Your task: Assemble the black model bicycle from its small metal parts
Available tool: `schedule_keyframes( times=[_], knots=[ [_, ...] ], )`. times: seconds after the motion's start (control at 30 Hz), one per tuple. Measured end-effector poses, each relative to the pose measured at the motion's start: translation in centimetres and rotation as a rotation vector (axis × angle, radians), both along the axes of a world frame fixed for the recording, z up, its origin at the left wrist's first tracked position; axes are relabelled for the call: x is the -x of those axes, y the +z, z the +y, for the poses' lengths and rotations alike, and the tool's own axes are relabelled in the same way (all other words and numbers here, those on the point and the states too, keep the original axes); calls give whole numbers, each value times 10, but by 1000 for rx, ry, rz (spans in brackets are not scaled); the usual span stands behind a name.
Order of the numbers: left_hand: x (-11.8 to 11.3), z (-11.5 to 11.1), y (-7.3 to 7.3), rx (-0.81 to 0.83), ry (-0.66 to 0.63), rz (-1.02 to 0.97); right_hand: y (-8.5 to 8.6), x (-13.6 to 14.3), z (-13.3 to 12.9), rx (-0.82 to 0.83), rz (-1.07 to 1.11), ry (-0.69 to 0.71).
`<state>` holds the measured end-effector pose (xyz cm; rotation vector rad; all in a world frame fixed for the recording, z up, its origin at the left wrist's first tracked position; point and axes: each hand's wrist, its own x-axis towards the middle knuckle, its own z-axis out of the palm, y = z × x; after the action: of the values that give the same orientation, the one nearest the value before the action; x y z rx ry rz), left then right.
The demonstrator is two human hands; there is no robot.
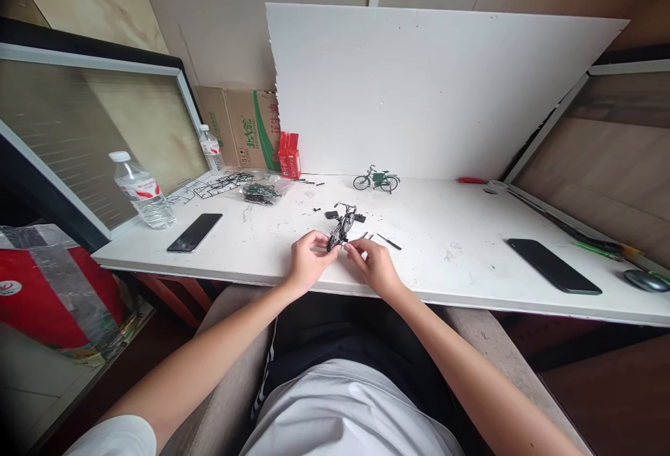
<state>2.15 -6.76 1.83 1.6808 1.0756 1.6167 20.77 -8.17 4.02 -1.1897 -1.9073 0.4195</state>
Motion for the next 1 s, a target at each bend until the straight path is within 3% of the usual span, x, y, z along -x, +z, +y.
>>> schedule_keyframes(
  times=[0.2, 0.53, 0.87, 1.0],
  knots=[
    [-2, 1, -2, 0, 4, 1, 1, 3, 1, 116, 17, 31],
    [-2, 3, -6, -11, -2, 47, 0, -6, 8, 149, 68, 132],
    [0, 3, -2, 129, -201, 15, -10, -8, 15, 147, 85, -25],
    [9, 1, 14, 69, -192, 128, -7, -7, 13, 152, 78, -43]
  ],
)
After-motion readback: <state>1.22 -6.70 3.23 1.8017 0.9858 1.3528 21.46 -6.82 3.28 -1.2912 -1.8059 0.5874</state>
